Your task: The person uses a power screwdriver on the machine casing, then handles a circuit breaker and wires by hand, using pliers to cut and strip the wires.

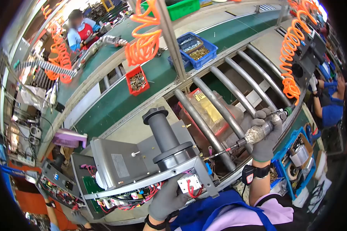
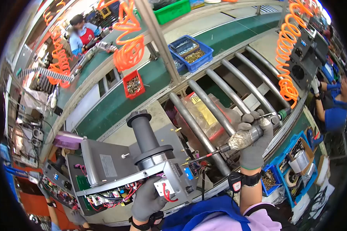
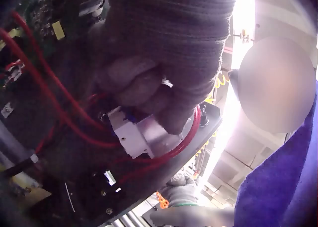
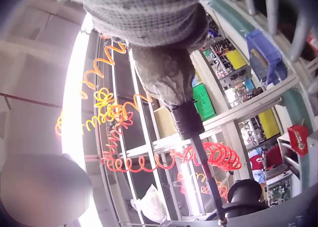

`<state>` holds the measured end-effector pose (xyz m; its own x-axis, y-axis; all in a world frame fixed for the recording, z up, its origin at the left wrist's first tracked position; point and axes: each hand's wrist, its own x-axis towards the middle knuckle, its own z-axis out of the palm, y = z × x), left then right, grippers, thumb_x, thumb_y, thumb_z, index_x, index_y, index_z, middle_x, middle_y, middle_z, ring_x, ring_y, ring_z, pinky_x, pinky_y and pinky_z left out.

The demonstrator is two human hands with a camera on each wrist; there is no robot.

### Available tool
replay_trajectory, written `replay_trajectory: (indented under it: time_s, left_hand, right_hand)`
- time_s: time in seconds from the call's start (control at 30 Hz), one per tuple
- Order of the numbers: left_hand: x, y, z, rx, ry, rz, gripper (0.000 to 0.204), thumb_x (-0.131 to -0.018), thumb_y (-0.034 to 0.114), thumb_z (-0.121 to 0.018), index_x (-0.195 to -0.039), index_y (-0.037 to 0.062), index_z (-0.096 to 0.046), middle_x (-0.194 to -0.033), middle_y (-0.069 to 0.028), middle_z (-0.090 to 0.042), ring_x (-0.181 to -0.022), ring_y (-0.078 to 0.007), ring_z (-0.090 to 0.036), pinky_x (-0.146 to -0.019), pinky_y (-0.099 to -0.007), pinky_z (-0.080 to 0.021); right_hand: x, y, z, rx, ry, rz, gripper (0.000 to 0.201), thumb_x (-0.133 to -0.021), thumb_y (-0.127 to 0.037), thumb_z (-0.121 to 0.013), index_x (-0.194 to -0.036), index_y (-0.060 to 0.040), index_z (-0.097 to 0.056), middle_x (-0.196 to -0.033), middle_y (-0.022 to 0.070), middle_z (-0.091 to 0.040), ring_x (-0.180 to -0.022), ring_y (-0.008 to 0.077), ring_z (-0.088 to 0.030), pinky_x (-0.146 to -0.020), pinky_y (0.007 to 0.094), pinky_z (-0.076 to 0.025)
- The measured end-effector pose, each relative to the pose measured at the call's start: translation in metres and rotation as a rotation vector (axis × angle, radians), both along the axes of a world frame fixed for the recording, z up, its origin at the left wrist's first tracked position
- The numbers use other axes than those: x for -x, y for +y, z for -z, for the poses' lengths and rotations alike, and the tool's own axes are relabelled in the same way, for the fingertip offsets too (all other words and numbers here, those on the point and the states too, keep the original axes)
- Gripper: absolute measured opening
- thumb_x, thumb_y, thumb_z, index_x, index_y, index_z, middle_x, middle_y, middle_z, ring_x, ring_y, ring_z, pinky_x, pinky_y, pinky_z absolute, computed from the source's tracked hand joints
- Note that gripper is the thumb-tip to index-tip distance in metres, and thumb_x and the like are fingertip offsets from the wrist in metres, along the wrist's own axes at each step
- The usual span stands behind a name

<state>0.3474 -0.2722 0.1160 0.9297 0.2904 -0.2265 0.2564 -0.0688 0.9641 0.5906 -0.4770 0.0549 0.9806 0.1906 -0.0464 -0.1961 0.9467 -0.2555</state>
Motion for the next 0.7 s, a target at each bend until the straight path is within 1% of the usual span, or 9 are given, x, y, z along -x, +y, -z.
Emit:
replay_trajectory:
  time_s: [0.1, 0.13, 0.23, 0.27, 0.37, 0.4, 0.53, 0.63, 0.7]
  left_hand:
    - [-0.001, 0.003, -0.007, 0.059, 0.131, 0.131, 0.060, -0.084, 0.001, -0.062, -0.139, -0.0024, -0.040, -0.117, -0.0135, -0.062, -0.107, -0.0180, -0.062, -0.092, -0.0311, -0.050]
    - [-0.008, 0.004, -0.019, 0.016, 0.132, 0.157, 0.059, -0.085, -0.002, -0.059, -0.141, -0.0026, -0.038, -0.114, -0.0135, -0.062, -0.103, -0.0176, -0.063, -0.089, -0.0313, -0.051]
    - [-0.006, 0.004, -0.010, 0.087, 0.173, 0.079, 0.053, -0.085, 0.012, -0.072, -0.131, -0.0006, -0.049, -0.110, -0.0143, -0.065, -0.100, -0.0159, -0.064, -0.087, -0.0311, -0.052]
    - [-0.001, 0.008, 0.003, 0.019, 0.180, 0.154, 0.054, -0.084, 0.007, -0.070, -0.132, -0.0008, -0.047, -0.110, -0.0147, -0.065, -0.102, -0.0187, -0.065, -0.087, -0.0321, -0.052]
    - [-0.001, 0.002, 0.015, 0.250, 0.185, 0.102, 0.058, -0.082, 0.004, -0.069, -0.134, -0.0009, -0.045, -0.111, -0.0156, -0.063, -0.099, -0.0196, -0.065, -0.086, -0.0324, -0.053]
    - [-0.001, 0.005, 0.015, 0.150, 0.088, 0.166, 0.060, -0.084, 0.003, -0.066, -0.138, -0.0011, -0.040, -0.112, -0.0174, -0.062, -0.100, -0.0195, -0.065, -0.085, -0.0324, -0.053]
    - [0.001, 0.008, 0.007, 0.031, -0.040, 0.194, 0.063, -0.088, 0.001, -0.063, -0.144, -0.0010, -0.033, -0.120, -0.0202, -0.057, -0.101, -0.0204, -0.064, -0.081, -0.0317, -0.054]
    - [0.003, 0.004, 0.029, -0.025, -0.244, 0.163, 0.065, -0.087, 0.001, -0.065, -0.143, -0.0014, -0.033, -0.121, -0.0198, -0.055, -0.095, -0.0197, -0.065, -0.077, -0.0314, -0.053]
    - [0.002, 0.005, 0.025, 0.125, -0.116, 0.178, 0.065, -0.087, 0.002, -0.066, -0.143, -0.0016, -0.033, -0.120, -0.0188, -0.056, -0.095, -0.0188, -0.065, -0.077, -0.0305, -0.053]
  right_hand:
    - [0.001, 0.009, -0.004, -0.090, 0.003, -0.058, 0.024, -0.087, -0.010, -0.057, -0.109, -0.0014, -0.054, -0.100, 0.0053, -0.055, -0.090, 0.0148, -0.054, -0.070, 0.0273, -0.053]
    - [0.002, 0.013, -0.008, -0.091, 0.021, -0.052, 0.023, -0.086, -0.008, -0.057, -0.107, -0.0008, -0.054, -0.101, 0.0059, -0.055, -0.091, 0.0155, -0.054, -0.072, 0.0277, -0.053]
    - [-0.004, 0.018, -0.005, -0.050, 0.023, -0.095, 0.022, -0.085, -0.006, -0.058, -0.107, -0.0010, -0.053, -0.102, 0.0068, -0.055, -0.092, 0.0165, -0.053, -0.073, 0.0280, -0.052]
    - [-0.008, 0.017, 0.001, -0.040, 0.033, -0.135, 0.023, -0.086, -0.007, -0.058, -0.107, -0.0008, -0.053, -0.103, 0.0077, -0.055, -0.092, 0.0178, -0.053, -0.074, 0.0280, -0.052]
    - [-0.017, 0.015, 0.012, -0.044, 0.022, -0.257, 0.025, -0.087, -0.009, -0.060, -0.108, 0.0005, -0.053, -0.102, 0.0084, -0.055, -0.091, 0.0182, -0.053, -0.074, 0.0274, -0.052]
    - [-0.022, 0.014, 0.019, -0.053, -0.022, -0.309, 0.026, -0.087, -0.011, -0.060, -0.109, 0.0011, -0.053, -0.103, 0.0086, -0.055, -0.090, 0.0182, -0.052, -0.074, 0.0266, -0.052]
    - [-0.016, 0.029, 0.001, 0.140, -0.010, -0.101, 0.022, -0.085, -0.011, -0.057, -0.102, 0.0013, -0.050, -0.097, 0.0062, -0.052, -0.080, 0.0140, -0.050, -0.066, 0.0245, -0.052]
    - [-0.030, 0.019, 0.010, 0.117, -0.099, -0.192, 0.029, -0.091, -0.013, -0.056, -0.114, 0.0031, -0.050, -0.104, 0.0097, -0.053, -0.089, 0.0169, -0.051, -0.072, 0.0240, -0.053]
    - [-0.024, 0.028, -0.004, 0.173, -0.038, -0.184, 0.029, -0.090, -0.013, -0.055, -0.114, 0.0025, -0.049, -0.104, 0.0088, -0.052, -0.086, 0.0157, -0.050, -0.071, 0.0237, -0.053]
